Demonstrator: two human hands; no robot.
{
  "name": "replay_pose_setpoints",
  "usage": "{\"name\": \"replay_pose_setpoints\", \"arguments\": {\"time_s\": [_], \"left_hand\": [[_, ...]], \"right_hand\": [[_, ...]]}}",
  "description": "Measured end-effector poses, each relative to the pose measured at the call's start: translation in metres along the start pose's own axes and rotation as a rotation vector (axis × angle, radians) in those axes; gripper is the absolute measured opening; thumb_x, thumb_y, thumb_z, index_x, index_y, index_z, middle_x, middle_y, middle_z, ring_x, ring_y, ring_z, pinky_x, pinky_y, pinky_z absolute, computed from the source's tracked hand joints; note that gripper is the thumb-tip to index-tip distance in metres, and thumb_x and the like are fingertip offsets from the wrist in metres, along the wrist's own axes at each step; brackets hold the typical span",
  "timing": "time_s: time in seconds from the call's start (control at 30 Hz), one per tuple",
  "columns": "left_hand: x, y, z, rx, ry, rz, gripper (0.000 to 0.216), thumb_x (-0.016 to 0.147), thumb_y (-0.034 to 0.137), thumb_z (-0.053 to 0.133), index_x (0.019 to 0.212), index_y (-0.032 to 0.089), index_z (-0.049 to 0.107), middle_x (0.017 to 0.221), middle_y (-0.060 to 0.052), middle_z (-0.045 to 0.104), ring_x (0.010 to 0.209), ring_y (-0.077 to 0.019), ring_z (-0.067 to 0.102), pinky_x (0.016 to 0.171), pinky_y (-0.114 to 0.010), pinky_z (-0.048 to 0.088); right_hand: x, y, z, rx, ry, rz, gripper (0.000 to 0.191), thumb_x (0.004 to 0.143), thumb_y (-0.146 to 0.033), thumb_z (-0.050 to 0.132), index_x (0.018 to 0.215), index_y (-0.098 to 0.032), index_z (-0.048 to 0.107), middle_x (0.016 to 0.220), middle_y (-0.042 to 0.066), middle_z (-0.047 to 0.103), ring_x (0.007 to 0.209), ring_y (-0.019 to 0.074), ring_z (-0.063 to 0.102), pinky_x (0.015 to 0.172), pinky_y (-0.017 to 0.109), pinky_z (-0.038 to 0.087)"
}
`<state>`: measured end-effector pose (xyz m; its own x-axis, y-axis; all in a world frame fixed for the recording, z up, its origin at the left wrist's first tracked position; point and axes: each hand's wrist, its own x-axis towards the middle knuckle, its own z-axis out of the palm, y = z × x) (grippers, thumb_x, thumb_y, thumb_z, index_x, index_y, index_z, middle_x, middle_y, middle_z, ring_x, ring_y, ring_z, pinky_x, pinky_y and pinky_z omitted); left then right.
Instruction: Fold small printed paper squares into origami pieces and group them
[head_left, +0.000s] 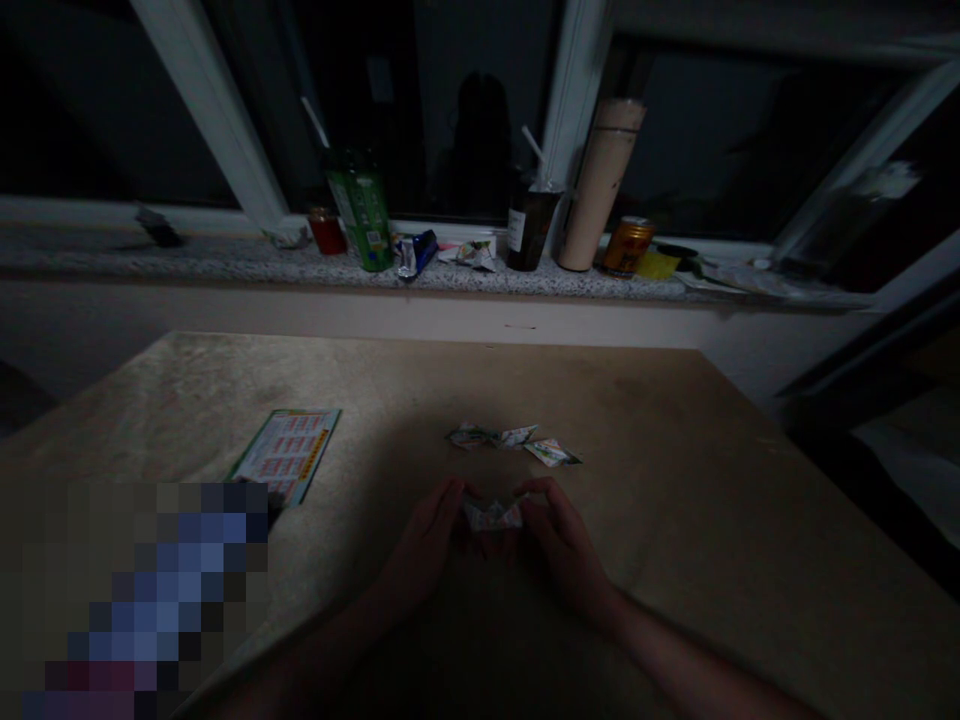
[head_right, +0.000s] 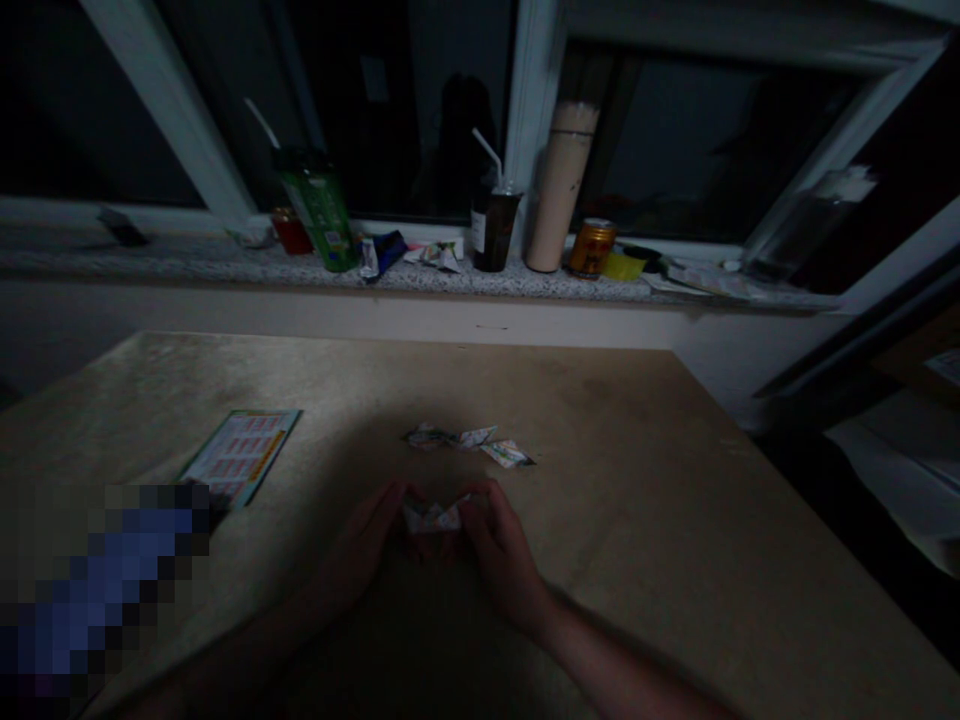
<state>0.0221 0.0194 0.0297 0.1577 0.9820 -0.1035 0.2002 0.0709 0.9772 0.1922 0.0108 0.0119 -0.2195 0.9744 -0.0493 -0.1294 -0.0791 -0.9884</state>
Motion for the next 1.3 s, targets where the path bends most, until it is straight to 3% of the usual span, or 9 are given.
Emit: {"name": "replay_pose_setpoints", "arguments": {"time_s": [0.23, 0.43, 0.9, 1.13, 1.3], "left_hand": [[-0.003, 0.002, 0.001, 0.017, 0.12, -0.016, 0.027, 0.089, 0.04, 0.039, 0.1, 0.02, 0.054, 0.084, 0.0, 0.065, 0.083, -0.0188, 0.059, 0.078, -0.027, 0.044], [-0.004, 0.005, 0.0, 0.056, 0.152, -0.013, 0.031, 0.087, 0.043, 0.042, 0.103, 0.02, 0.055, 0.096, -0.001, 0.063, 0.092, -0.0198, 0.057, 0.078, -0.027, 0.045], [-0.003, -0.008, 0.003, 0.118, 0.204, 0.015, 0.031, 0.089, 0.041, 0.043, 0.11, 0.019, 0.051, 0.089, -0.002, 0.065, 0.082, -0.0191, 0.06, 0.077, -0.029, 0.045], [-0.001, -0.002, 0.002, 0.075, 0.197, 0.083, 0.026, 0.091, 0.035, 0.043, 0.105, 0.019, 0.057, 0.108, -0.004, 0.064, 0.099, -0.0199, 0.058, 0.086, -0.03, 0.043], [-0.002, -0.003, -0.001, 0.122, 0.219, 0.066, 0.034, 0.092, 0.037, 0.039, 0.106, 0.02, 0.064, 0.106, -0.003, 0.067, 0.103, -0.0222, 0.058, 0.092, -0.034, 0.041]], "right_hand": [[0.001, -0.008, -0.002, -0.158, 0.072, -0.108, 0.029, 0.087, -0.045, 0.046, 0.099, -0.02, 0.055, 0.074, 0.001, 0.059, 0.069, 0.016, 0.057, 0.064, 0.025, 0.045], [0.003, -0.001, -0.007, -0.182, 0.088, -0.162, 0.031, 0.088, -0.045, 0.045, 0.099, -0.02, 0.06, 0.089, 0.004, 0.063, 0.084, 0.0184, 0.058, 0.077, 0.028, 0.045], [0.008, -0.002, -0.007, -0.214, 0.272, -0.127, 0.026, 0.082, -0.042, 0.055, 0.086, -0.018, 0.065, 0.079, 0.004, 0.067, 0.074, 0.0193, 0.061, 0.066, 0.027, 0.047], [0.01, -0.002, -0.006, -0.17, 0.281, -0.124, 0.019, 0.078, -0.036, 0.061, 0.084, -0.018, 0.065, 0.083, 0.005, 0.07, 0.079, 0.0211, 0.064, 0.071, 0.03, 0.049], [0.011, 0.001, -0.007, -0.196, 0.301, -0.106, 0.021, 0.077, -0.037, 0.062, 0.08, -0.017, 0.066, 0.078, 0.005, 0.069, 0.074, 0.0204, 0.064, 0.065, 0.028, 0.049]]}}
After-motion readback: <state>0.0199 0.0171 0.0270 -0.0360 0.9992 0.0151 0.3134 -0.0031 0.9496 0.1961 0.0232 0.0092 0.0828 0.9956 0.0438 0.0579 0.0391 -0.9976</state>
